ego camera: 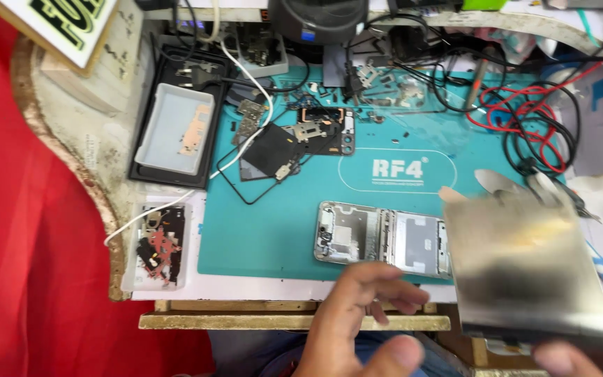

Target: Disassembling a foldable smartphone and testing a replacement screen using tweezers and manual manipulation.

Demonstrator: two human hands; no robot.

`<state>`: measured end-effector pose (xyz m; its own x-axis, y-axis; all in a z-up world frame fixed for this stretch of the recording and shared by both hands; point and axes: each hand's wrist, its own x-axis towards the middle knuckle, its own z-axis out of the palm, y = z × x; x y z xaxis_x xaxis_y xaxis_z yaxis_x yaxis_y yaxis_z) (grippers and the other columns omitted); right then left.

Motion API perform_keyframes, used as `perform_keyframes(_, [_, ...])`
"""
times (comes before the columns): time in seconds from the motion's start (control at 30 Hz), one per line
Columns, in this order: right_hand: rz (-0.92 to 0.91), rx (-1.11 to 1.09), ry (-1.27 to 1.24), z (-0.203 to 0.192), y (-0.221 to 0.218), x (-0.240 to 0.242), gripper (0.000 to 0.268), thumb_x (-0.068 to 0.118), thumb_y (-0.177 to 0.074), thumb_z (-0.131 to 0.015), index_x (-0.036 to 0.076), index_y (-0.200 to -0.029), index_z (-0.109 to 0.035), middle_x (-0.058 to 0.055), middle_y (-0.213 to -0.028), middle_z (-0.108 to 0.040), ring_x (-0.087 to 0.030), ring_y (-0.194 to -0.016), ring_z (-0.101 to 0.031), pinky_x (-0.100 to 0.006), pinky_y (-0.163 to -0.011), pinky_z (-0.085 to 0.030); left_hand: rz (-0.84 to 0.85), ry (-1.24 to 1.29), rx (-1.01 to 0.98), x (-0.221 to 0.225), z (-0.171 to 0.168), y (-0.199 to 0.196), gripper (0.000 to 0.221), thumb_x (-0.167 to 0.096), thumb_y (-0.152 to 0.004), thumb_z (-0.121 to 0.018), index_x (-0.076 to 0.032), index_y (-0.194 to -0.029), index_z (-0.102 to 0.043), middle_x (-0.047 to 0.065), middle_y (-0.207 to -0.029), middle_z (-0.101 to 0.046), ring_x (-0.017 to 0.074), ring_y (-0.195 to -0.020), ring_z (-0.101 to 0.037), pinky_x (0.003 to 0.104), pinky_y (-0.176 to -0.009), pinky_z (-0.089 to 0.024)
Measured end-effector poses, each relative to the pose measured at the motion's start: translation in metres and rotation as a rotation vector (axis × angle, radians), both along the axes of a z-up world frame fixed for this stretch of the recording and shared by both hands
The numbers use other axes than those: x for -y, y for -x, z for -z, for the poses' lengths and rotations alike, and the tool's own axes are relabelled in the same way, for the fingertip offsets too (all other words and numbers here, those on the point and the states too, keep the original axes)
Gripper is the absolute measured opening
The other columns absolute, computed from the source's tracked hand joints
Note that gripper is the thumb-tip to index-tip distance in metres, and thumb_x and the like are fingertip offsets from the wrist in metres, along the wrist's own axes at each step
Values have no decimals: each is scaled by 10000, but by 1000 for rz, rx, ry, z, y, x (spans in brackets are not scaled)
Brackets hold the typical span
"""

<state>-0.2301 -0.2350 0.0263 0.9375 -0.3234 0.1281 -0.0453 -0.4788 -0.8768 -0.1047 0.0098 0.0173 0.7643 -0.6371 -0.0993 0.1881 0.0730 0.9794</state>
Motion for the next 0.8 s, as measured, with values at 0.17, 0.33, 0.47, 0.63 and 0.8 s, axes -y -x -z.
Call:
perform_keyframes(0.17, [-235, -25, 788, 17, 29, 11, 405, 407, -810, -618, 241, -1175, -675, 36, -1190, -766, -223, -1109, -756, -420, -867, -625, -238, 153, -369, -22, 10, 5, 755, -529, -795, -771, -94, -1353, -510, 167, -1123, -803, 219, -872, -795, 291, -794, -563])
perform_keyframes(0.33, [-392, 38, 1334, 7, 17, -7, 427, 426, -844, -617, 310, -1254, -617, 63, -1285, -713, -255, -1161, -703, -482, -793, -603, -34, -57, -461, -36, -8, -18, 867, -565, -796, -633, -169, -1521, -370, 95, -972, -849, 229, -812, -840, 312, -651, -612])
perform_keyframes(0.47, [-512, 130, 1478, -2, 2, -28, 409, 297, -918, -614, 222, -1319, -614, 0, -1320, -695, -300, -1174, -684, -413, -847, -547, 2, -214, -577, -33, -15, -30, 1020, -533, -724, -686, -320, -1628, -263, 66, -846, -764, 239, -841, -864, 348, -647, -631])
perform_keyframes(0.63, [-487, 155, 1462, 17, 14, -42, 416, 265, -934, -592, 210, -1346, -583, 10, -1361, -650, -237, -1200, -629, -408, -884, -527, -10, -242, -622, -36, -9, -26, 936, -256, -799, -726, -374, -1627, -306, 70, -786, -749, 172, -743, -740, 322, -632, -612])
perform_keyframes(0.8, [-482, 71, 1388, 53, 40, -43, 483, 291, -907, -590, 246, -1385, -535, 24, -1385, -628, -228, -1234, -606, -410, -930, -499, -60, -223, -673, -39, 0, -18, 913, -82, -835, -730, -338, -1634, -371, 71, -627, -664, 124, -538, -598, 238, -563, -470])
